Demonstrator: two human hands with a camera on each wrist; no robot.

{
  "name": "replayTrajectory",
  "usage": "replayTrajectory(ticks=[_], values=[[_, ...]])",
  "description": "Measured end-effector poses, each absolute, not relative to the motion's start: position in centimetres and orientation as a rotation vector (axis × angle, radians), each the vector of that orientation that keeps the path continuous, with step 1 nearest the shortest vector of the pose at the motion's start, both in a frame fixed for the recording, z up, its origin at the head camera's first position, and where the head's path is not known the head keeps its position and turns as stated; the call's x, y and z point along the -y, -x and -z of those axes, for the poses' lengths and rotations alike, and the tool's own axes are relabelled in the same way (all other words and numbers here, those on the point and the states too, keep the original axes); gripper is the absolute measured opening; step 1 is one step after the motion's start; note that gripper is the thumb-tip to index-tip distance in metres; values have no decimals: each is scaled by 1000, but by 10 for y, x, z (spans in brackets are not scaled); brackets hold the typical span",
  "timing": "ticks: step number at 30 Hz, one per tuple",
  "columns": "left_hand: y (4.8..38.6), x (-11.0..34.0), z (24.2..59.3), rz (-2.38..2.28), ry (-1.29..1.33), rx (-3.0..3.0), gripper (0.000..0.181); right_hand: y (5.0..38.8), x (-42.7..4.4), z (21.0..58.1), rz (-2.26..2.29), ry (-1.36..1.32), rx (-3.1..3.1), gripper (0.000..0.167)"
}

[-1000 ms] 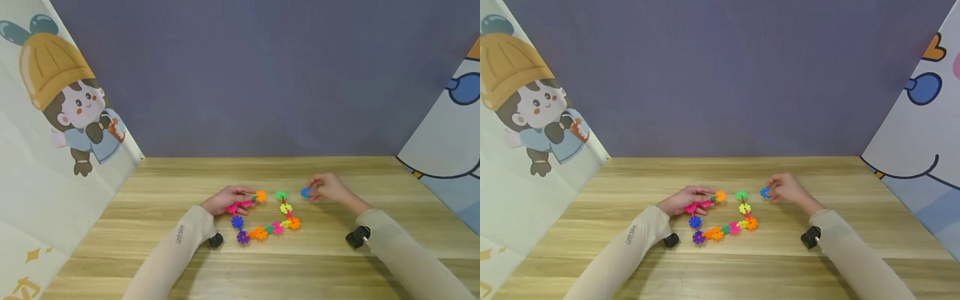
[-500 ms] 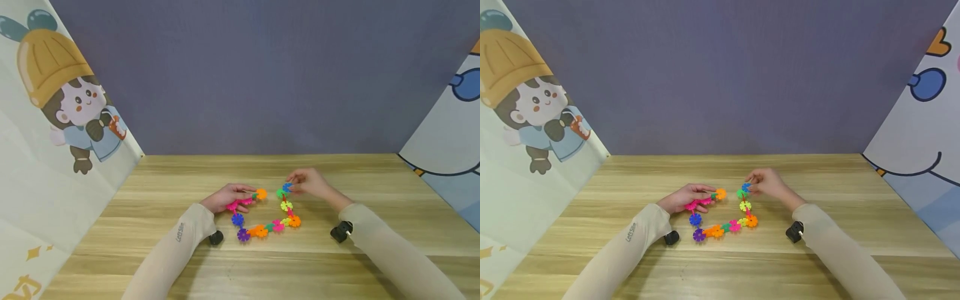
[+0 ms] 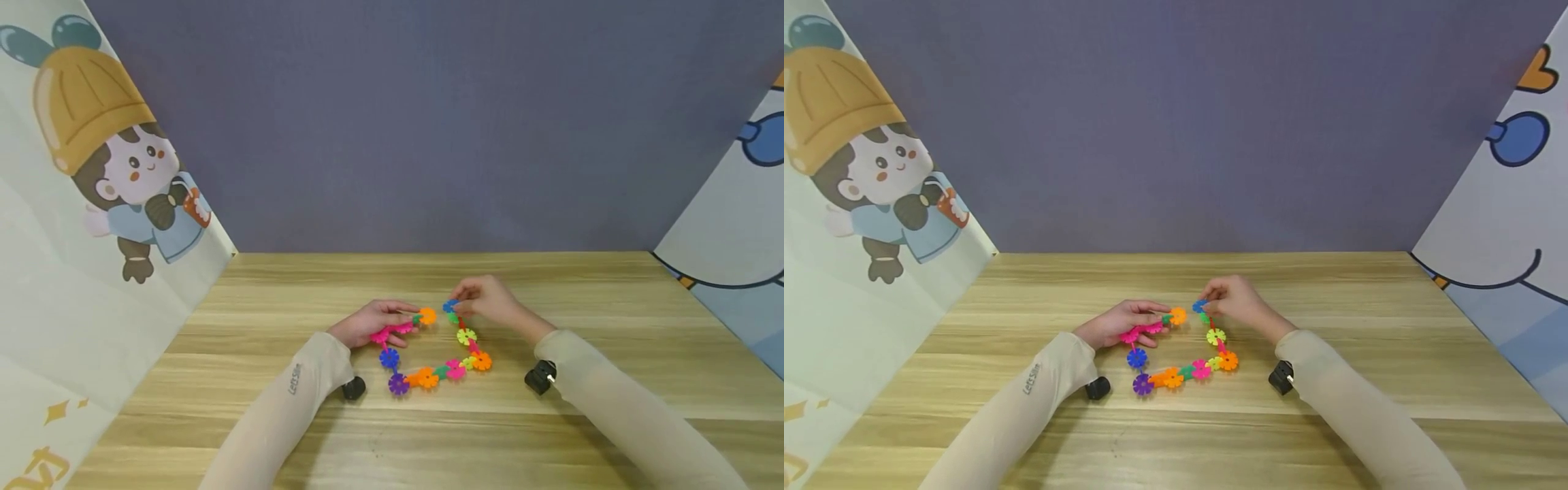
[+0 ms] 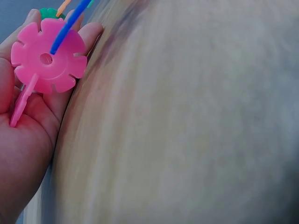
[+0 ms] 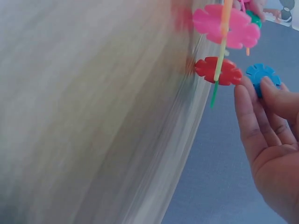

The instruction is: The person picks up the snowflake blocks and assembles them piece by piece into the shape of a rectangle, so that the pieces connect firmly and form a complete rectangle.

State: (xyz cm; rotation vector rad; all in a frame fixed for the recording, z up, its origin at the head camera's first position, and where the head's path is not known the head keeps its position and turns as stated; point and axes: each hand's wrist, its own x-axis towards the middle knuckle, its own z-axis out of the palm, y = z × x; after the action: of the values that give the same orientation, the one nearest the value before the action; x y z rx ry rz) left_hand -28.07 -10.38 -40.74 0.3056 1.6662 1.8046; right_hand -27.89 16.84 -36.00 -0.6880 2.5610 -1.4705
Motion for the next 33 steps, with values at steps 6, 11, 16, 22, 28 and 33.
replayTrajectory(ticks=[6, 11, 16, 22, 28, 33], values=[[281, 103, 407, -1811, -300, -1661, 41, 280, -162, 359, 1425, 722, -2584, 9], [281, 103, 408, -1811, -296, -1660, 41, 281, -159, 360, 1404, 771, -2584, 8], [282, 103, 408, -1810, -301, -1654, 41, 281, -158, 362, 1386, 777, -2585, 8], [280, 101, 408, -1809, -303, -1649, 41, 279, -158, 365, 1387, 761, -2606, 8], [276, 101, 407, -1800, -309, -1646, 40, 273, -158, 363, 1378, 759, -2622, 9], [273, 101, 407, -1802, -326, -1631, 40, 268, -158, 362, 1388, 765, -2628, 10]])
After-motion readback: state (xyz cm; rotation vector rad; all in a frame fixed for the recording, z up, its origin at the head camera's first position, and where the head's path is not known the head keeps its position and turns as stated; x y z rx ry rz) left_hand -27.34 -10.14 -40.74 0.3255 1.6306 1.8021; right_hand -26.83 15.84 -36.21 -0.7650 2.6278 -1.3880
